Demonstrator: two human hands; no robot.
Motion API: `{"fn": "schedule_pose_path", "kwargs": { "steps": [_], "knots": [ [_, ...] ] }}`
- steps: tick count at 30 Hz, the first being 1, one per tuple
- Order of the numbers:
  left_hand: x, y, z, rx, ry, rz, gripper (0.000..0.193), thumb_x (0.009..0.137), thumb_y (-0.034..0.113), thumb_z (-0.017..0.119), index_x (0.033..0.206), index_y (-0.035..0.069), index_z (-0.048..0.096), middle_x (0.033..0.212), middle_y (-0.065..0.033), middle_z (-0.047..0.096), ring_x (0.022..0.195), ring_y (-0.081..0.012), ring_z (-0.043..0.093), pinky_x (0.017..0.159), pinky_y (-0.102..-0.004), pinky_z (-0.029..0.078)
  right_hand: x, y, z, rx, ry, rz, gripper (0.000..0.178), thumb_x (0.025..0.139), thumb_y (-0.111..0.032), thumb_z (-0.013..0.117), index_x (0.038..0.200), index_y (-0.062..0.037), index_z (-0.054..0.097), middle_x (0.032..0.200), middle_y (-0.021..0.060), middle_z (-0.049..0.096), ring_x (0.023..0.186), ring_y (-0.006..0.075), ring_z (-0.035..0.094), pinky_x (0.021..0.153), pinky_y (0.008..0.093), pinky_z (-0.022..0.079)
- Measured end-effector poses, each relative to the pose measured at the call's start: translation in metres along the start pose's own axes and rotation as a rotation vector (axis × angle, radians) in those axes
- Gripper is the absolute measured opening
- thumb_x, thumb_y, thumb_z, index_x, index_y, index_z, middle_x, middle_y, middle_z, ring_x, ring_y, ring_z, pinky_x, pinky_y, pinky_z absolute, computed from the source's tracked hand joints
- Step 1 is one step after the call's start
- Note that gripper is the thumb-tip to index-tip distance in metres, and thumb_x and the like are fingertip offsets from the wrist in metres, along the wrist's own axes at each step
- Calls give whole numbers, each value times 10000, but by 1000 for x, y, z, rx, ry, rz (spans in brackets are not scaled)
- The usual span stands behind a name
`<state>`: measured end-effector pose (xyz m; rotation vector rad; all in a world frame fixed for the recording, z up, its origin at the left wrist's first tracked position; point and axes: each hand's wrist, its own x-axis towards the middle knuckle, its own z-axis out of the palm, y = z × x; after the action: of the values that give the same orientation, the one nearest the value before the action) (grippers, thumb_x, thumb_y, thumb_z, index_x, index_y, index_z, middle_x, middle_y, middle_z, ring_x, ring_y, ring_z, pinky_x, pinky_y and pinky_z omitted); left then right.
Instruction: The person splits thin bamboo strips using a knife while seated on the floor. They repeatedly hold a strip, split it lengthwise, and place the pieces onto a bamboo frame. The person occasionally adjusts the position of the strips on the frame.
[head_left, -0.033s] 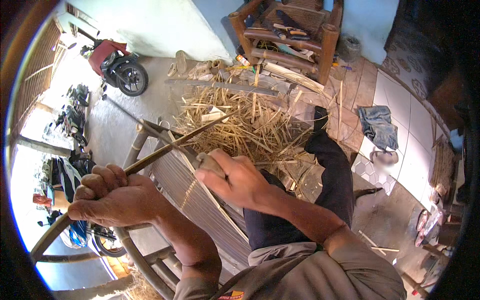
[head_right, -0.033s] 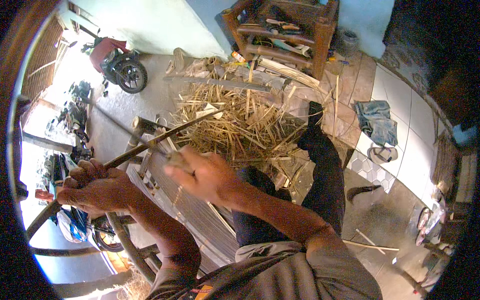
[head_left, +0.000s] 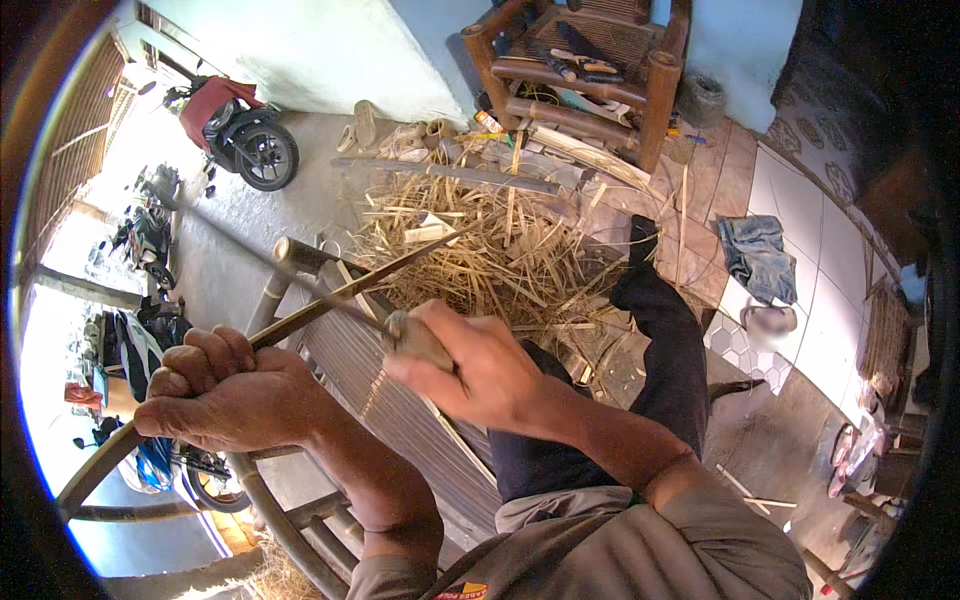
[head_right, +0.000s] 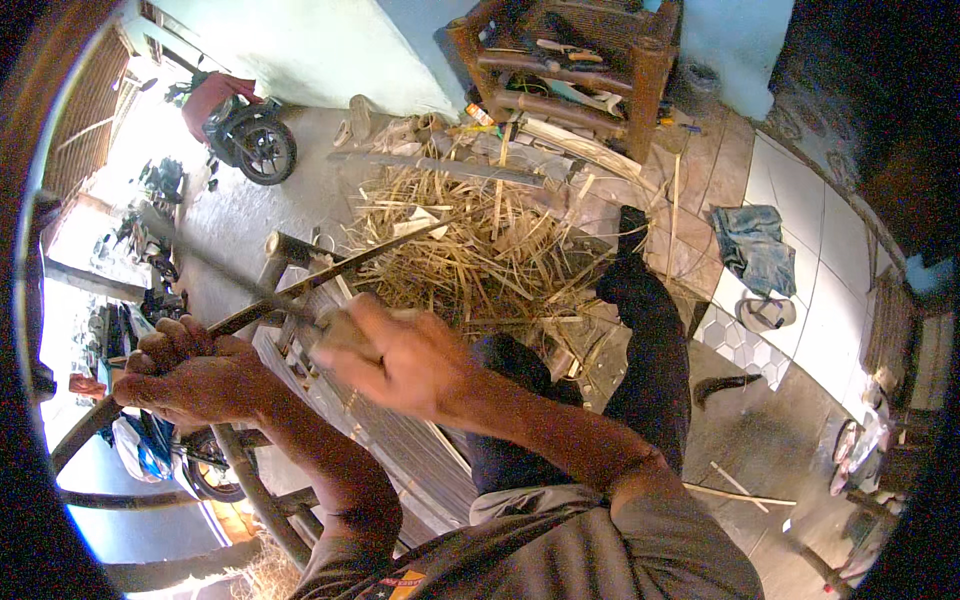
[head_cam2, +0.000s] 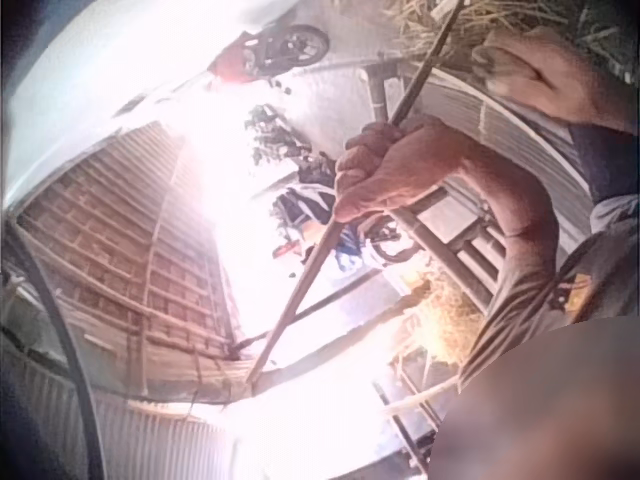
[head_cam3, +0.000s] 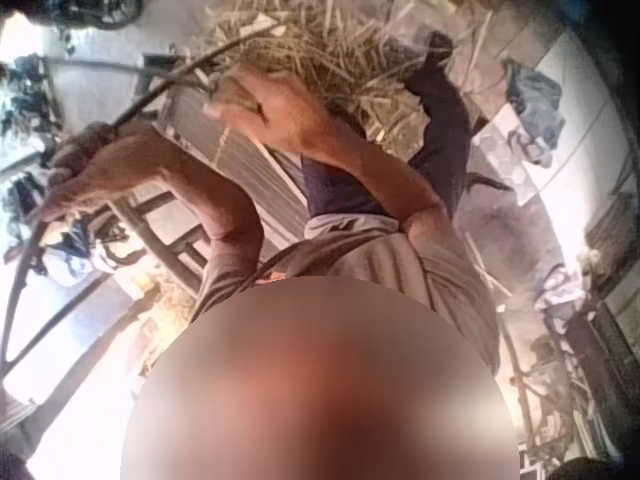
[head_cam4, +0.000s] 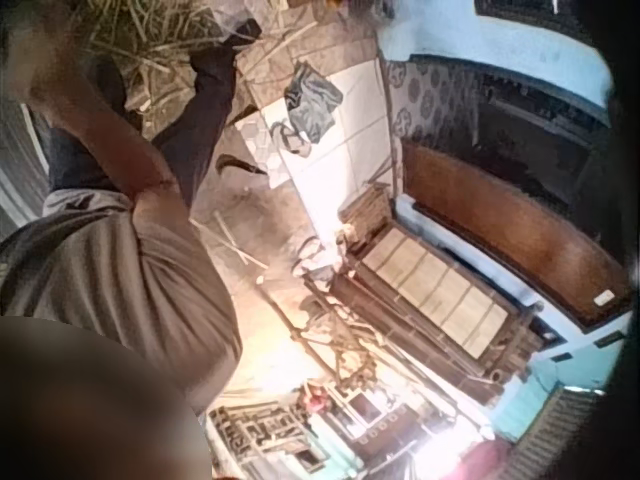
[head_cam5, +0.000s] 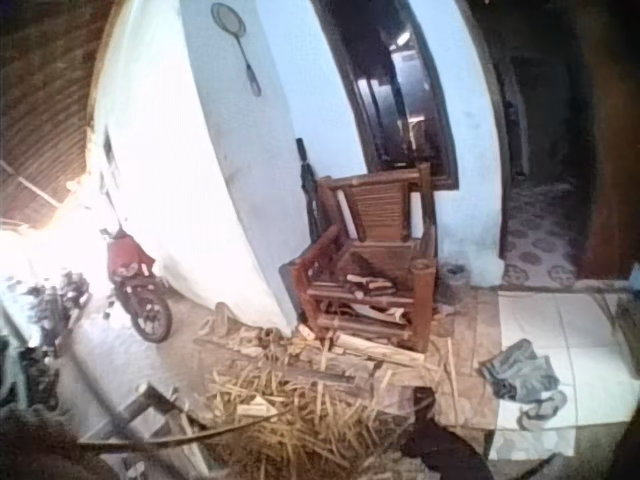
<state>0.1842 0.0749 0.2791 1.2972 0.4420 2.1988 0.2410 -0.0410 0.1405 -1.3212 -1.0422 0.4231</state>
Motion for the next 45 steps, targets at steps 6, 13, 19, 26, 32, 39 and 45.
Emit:
{"fn": "schedule_pose_path", "kwargs": {
  "steps": [6,13,19,26,32,39,45],
  "knots": [
    [-3,0,-1,2,-21,-1,573,1024,597,344,646,182,227,548,59,175,454,-59,158,404,-235,121,8,18,21,-210,27,146,352,923,-360,664,946,-31,540,648,187,590,618,385,647,567,469,505],
    [-6,1,-6,-23,-19,-44,565,1020,602,353,650,192,237,540,61,162,447,-58,154,400,-228,131,4,41,26,-359,162,-4,415,937,-475,595,953,-62,554,634,163,601,606,392,654,530,485,504],
    [-2,-2,-11,-69,-40,-65,557,1031,586,344,654,190,235,552,62,162,459,-61,142,400,-237,121,5,24,20,-190,3,-80,435,966,-476,551,1022,-47,588,714,208,644,650,412,665,587,500,529],
    [0,-5,-16,-70,-57,-51,549,1017,598,374,678,187,238,573,55,157,482,-63,131,405,-242,108,8,45,13,-233,-237,73,480,976,-482,542,975,-6,603,724,202,649,664,357,679,599,467,517],
    [9,-10,-24,-56,-55,-31,577,995,623,409,660,191,225,581,54,161,486,-66,138,413,-243,116,15,71,22,-149,-77,97,481,970,-498,550,959,-19,590,640,175,622,600,361,665,562,476,515],
    [18,-18,-24,-15,12,-23,575,1012,602,396,653,191,212,580,56,159,494,-78,141,421,-254,139,22,105,23,-338,4,204,533,982,-521,508,979,3,602,624,177,622,583,326,662,556,463,525],
    [25,-23,-32,23,21,-56,521,1045,545,350,686,183,241,598,38,198,495,-83,179,426,-242,159,27,138,31,-385,-51,259,591,978,-570,479,975,7,604,607,193,601,592,341,657,574,483,525]
  ]
}}
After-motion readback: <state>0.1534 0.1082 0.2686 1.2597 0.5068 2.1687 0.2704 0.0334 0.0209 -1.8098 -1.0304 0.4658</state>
